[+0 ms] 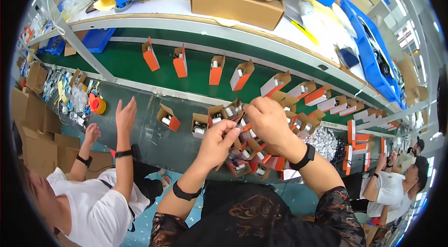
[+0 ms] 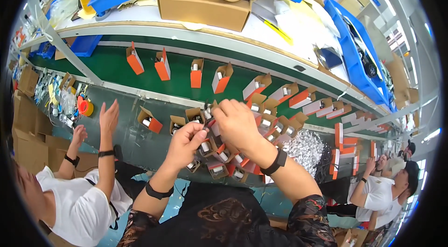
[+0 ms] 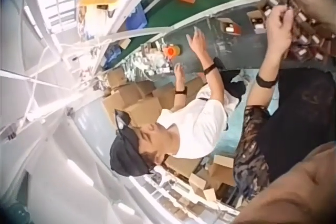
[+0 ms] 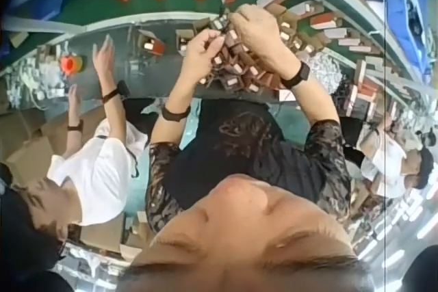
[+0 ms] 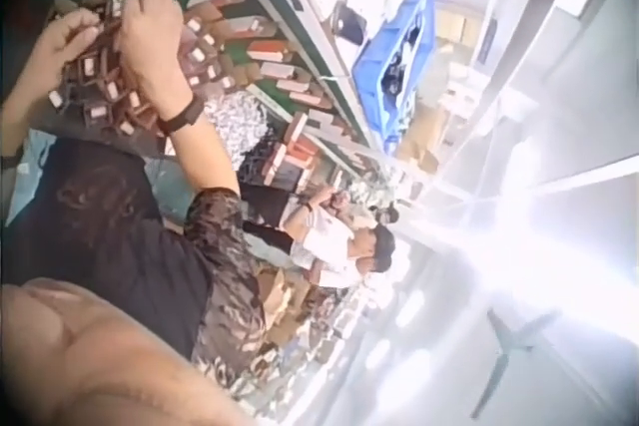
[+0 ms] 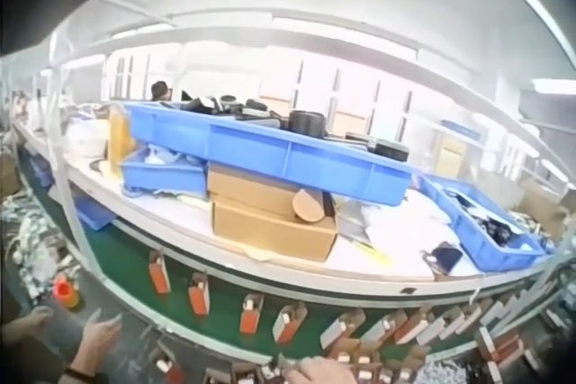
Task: The person packs items by placing small white objects into orange and white boxes, then threads black lanyards through white plastic pieces and places them into the boxes.
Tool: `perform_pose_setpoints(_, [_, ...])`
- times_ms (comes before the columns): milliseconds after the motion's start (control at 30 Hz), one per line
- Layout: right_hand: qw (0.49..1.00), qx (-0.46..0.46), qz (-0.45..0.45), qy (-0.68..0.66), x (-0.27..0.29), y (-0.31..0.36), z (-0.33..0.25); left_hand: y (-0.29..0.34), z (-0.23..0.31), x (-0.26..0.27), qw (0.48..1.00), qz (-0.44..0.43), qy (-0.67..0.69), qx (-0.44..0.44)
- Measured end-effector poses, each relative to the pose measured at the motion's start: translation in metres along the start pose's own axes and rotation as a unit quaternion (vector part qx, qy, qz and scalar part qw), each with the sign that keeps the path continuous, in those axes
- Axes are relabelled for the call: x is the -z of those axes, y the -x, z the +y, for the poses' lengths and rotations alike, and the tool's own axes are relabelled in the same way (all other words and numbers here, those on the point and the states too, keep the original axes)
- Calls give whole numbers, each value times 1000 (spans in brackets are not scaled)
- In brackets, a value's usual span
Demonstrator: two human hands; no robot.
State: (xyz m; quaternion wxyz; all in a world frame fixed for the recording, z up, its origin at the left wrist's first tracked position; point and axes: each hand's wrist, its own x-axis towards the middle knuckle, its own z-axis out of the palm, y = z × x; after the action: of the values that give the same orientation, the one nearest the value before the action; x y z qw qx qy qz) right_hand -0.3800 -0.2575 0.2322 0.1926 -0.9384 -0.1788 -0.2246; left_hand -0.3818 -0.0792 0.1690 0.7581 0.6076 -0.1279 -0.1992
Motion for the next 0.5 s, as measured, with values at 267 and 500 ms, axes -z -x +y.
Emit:
perform_pose_setpoints(267, [811, -63, -364, -453, -3, -7, 1, -37, 15, 43, 955, 47, 282, 74])
perform_pose_setpoints(500, [620, -257, -49, -740, -9, -11, 15, -28, 0, 35, 992, 15, 95, 80])
